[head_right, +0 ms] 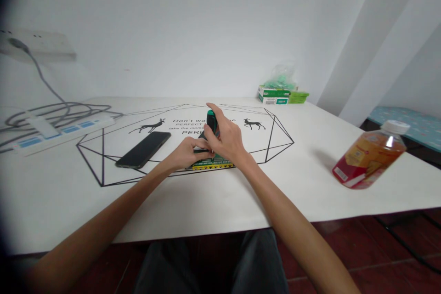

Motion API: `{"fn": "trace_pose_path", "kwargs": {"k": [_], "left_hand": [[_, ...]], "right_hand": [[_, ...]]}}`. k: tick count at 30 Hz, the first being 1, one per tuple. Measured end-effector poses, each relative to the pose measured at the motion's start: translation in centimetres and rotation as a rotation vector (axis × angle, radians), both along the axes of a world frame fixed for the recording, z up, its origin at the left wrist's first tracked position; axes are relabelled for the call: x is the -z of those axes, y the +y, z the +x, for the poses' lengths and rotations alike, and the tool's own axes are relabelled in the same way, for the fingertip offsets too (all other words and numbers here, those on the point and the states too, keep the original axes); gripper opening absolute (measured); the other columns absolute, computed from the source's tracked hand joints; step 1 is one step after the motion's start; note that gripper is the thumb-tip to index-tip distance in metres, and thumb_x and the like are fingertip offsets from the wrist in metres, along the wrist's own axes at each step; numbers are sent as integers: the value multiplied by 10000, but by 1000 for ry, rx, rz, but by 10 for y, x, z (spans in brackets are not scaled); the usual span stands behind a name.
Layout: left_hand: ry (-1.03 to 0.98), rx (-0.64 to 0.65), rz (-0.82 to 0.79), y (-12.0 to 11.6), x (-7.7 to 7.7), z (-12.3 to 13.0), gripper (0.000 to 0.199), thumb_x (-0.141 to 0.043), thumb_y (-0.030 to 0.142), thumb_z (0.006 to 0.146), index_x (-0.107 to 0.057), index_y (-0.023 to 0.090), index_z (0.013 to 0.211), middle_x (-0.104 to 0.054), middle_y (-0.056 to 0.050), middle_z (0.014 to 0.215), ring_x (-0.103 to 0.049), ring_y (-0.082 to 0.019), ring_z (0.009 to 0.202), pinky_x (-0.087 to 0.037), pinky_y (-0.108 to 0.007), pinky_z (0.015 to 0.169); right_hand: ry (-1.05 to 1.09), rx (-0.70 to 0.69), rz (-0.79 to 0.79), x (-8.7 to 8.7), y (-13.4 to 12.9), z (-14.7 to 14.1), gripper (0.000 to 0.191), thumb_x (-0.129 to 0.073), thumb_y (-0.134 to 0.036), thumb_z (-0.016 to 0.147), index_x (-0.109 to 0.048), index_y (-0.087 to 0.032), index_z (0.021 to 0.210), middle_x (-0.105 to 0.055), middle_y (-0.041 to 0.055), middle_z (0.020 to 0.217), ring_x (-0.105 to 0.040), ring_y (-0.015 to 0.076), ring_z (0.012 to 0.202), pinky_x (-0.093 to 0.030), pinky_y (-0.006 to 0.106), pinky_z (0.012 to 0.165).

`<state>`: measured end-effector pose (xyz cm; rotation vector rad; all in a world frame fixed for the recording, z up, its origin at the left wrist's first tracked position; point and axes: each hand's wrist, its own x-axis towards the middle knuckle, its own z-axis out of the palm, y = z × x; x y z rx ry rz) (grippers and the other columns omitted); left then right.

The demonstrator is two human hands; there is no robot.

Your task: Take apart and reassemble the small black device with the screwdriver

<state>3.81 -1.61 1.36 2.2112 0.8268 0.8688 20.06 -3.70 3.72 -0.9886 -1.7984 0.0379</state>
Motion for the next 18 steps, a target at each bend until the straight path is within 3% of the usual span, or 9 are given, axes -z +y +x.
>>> {"fn": "trace_pose_path", "kwargs": {"k": [10, 18], "left_hand": [[25, 21, -2, -3, -3, 1, 149, -654, 258, 735, -763, 166, 778, -748, -53, 851, -674, -204, 827, -501, -309, 829], [9, -53, 23, 1, 2, 1, 83, -690, 227, 712, -749, 176, 739, -746, -38, 828, -662, -197, 836, -487, -317, 858]], "right_hand": [[-18, 11, 0, 1, 0, -1, 543, -439, -340, 848, -369, -224, 1374, -570, 0, 772, -536, 139, 628, -437, 276, 574], [-26, 32, 13, 1, 1, -2, 557, -468, -391, 840, -366, -233, 1365, -619, 20, 841, -570, 148, 636, -452, 287, 567]]}}
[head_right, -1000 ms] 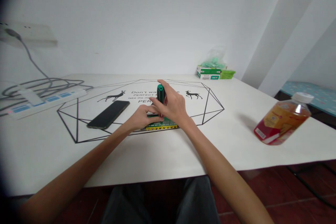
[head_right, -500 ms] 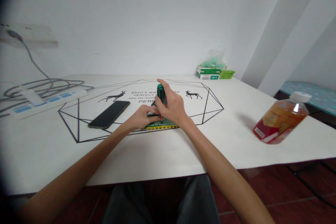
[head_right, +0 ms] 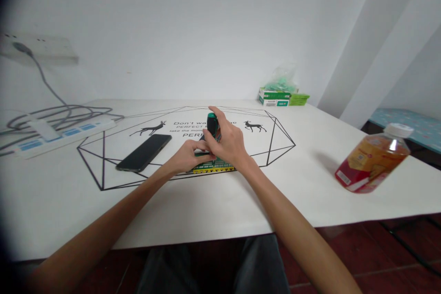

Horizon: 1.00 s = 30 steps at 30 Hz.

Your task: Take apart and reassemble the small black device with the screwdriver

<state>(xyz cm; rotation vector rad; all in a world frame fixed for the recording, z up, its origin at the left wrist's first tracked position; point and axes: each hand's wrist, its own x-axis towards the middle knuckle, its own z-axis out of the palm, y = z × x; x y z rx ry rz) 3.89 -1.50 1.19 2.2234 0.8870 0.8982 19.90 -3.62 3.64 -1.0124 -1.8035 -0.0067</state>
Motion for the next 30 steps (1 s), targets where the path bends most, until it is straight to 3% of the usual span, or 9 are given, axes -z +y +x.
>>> {"fn": "trace_pose_path", "kwargs": {"k": [13, 19, 30], "left_hand": [[26, 50, -1, -2, -3, 1, 107, -650, 220, 734, -745, 171, 728, -742, -31, 809, -664, -176, 772, -499, -281, 786], [68, 86, -13, -3, -5, 0, 146, -606, 208, 762, -748, 170, 767, -744, -33, 816, -660, -176, 780, -497, -292, 795], [10, 12, -2, 0, -2, 1, 100, -685, 235, 717, -749, 167, 754, -745, -47, 857, -662, -193, 841, -494, -301, 827]], "right_hand": [[10, -46, -14, -1, -1, 4, 530, -474, -373, 838, -381, -222, 1337, -635, 26, 891, -605, 137, 633, -474, 290, 581], [-10, -23, -2, 0, 1, 8, 541, -486, -322, 812, -390, -212, 1333, -616, 13, 809, -591, 155, 658, -473, 295, 585], [-50, 12, 46, 2, 3, 6, 543, -520, -418, 827, -411, -217, 1319, -649, 46, 956, -598, 143, 640, -470, 296, 592]]}}
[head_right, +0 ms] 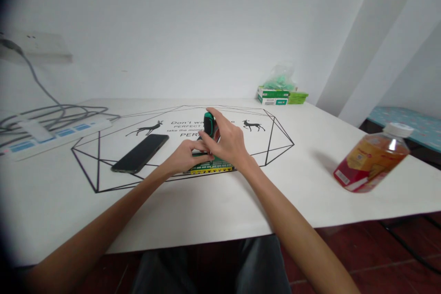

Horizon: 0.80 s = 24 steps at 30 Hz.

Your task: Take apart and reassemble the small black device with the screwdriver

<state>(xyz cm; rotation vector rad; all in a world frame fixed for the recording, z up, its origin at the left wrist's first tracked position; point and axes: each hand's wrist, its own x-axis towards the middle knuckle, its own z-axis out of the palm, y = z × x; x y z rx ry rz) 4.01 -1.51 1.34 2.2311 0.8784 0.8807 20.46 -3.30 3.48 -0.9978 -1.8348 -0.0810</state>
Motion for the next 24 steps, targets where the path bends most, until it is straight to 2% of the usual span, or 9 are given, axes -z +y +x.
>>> {"fn": "trace_pose_path", "kwargs": {"k": [4, 12, 19, 24], "left_hand": [[-15, -10, -33, -1, -2, 0, 74, -683, 212, 704, -748, 175, 708, -748, -40, 828, -670, -191, 814, -501, -302, 821], [14, 27, -30, -2, -5, -2, 91, -662, 202, 724, -747, 171, 737, -750, -41, 839, -662, -185, 790, -505, -302, 803], [22, 40, 12, -4, -4, -1, 125, -647, 235, 753, -752, 168, 766, -747, -48, 874, -665, -195, 844, -504, -303, 827], [28, 19, 60, -1, 1, -3, 138, -676, 262, 740, -746, 166, 810, -739, -49, 883, -655, -193, 855, -498, -313, 850]], "right_hand": [[-13, -10, -36, -1, -3, -1, 567, -498, -452, 846, -396, -216, 1351, -654, 54, 964, -606, 143, 631, -478, 297, 593], [8, -63, -72, -3, -5, 0, 576, -468, -382, 840, -376, -208, 1381, -648, 52, 949, -615, 141, 629, -493, 308, 600], [15, -78, -94, -3, -6, 1, 560, -440, -326, 839, -369, -179, 1375, -621, 11, 780, -593, 141, 594, -473, 304, 586], [13, -34, -82, -1, -5, 0, 567, -460, -361, 842, -344, -210, 1376, -642, 38, 878, -604, 155, 623, -462, 308, 570]]}}
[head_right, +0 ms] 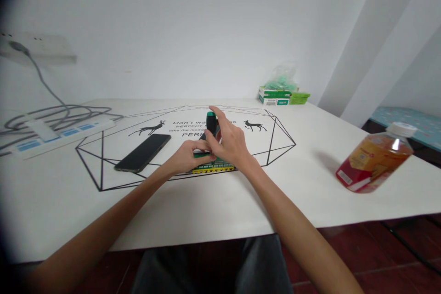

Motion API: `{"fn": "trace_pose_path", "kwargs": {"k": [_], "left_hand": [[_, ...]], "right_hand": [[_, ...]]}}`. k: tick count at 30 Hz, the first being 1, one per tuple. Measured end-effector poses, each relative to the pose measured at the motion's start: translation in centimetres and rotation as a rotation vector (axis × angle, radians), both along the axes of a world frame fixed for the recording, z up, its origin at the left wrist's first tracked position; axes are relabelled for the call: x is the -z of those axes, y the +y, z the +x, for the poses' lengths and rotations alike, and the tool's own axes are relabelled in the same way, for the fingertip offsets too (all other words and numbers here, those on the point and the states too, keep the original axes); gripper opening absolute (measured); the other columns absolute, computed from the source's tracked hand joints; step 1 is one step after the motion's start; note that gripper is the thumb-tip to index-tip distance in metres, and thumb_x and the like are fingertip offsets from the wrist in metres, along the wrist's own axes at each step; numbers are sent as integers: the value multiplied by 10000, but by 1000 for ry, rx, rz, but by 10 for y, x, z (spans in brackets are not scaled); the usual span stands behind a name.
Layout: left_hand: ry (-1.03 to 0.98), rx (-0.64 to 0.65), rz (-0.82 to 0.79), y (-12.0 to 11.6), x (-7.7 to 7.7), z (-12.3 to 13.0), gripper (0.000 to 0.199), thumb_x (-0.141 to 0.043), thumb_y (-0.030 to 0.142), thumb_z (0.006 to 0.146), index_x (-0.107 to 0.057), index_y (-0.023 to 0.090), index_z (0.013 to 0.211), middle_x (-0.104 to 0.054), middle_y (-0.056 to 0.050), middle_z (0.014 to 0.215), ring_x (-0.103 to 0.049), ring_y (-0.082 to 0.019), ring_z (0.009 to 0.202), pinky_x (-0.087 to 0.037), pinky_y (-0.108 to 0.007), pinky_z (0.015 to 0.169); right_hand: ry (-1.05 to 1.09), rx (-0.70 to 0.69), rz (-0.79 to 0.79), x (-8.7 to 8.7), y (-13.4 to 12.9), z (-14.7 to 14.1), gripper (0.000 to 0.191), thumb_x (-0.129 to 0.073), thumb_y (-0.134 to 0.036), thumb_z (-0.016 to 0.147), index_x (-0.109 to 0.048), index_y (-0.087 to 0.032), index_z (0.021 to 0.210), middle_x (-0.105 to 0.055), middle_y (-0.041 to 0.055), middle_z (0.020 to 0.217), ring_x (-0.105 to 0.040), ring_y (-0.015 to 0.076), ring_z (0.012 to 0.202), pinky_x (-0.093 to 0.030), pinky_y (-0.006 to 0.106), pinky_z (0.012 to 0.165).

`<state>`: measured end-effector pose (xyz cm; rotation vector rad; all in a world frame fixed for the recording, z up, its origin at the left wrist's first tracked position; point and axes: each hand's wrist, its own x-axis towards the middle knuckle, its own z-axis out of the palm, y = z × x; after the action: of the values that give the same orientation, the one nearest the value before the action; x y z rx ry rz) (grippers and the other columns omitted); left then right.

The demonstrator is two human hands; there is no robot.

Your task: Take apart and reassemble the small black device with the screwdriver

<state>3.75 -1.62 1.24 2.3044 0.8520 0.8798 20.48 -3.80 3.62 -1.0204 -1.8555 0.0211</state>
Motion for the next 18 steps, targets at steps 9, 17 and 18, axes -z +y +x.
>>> {"fn": "trace_pose_path", "kwargs": {"k": [9, 17, 18], "left_hand": [[1, -17, -19, 1, 2, 0, 108, -678, 247, 735, -736, 161, 764, -737, -45, 847, -653, -187, 812, -503, -304, 817], [19, -20, -15, 1, 1, 0, 111, -654, 239, 750, -729, 158, 748, -733, -46, 840, -650, -187, 800, -496, -305, 792], [27, -22, -12, 0, 1, 0, 109, -651, 238, 751, -726, 159, 739, -732, -44, 835, -648, -186, 799, -495, -303, 786]], "right_hand": [[-23, 36, 26, 0, 0, -1, 557, -465, -362, 848, -346, -213, 1371, -648, 58, 933, -595, 154, 599, -462, 313, 554], [-29, 6, -3, -2, -1, 0, 570, -434, -355, 861, -312, -208, 1398, -637, 72, 999, -605, 146, 620, -469, 309, 577], [-24, -8, -12, -2, -1, 1, 574, -424, -347, 863, -300, -211, 1407, -635, 72, 1005, -610, 146, 628, -473, 309, 584]]}}
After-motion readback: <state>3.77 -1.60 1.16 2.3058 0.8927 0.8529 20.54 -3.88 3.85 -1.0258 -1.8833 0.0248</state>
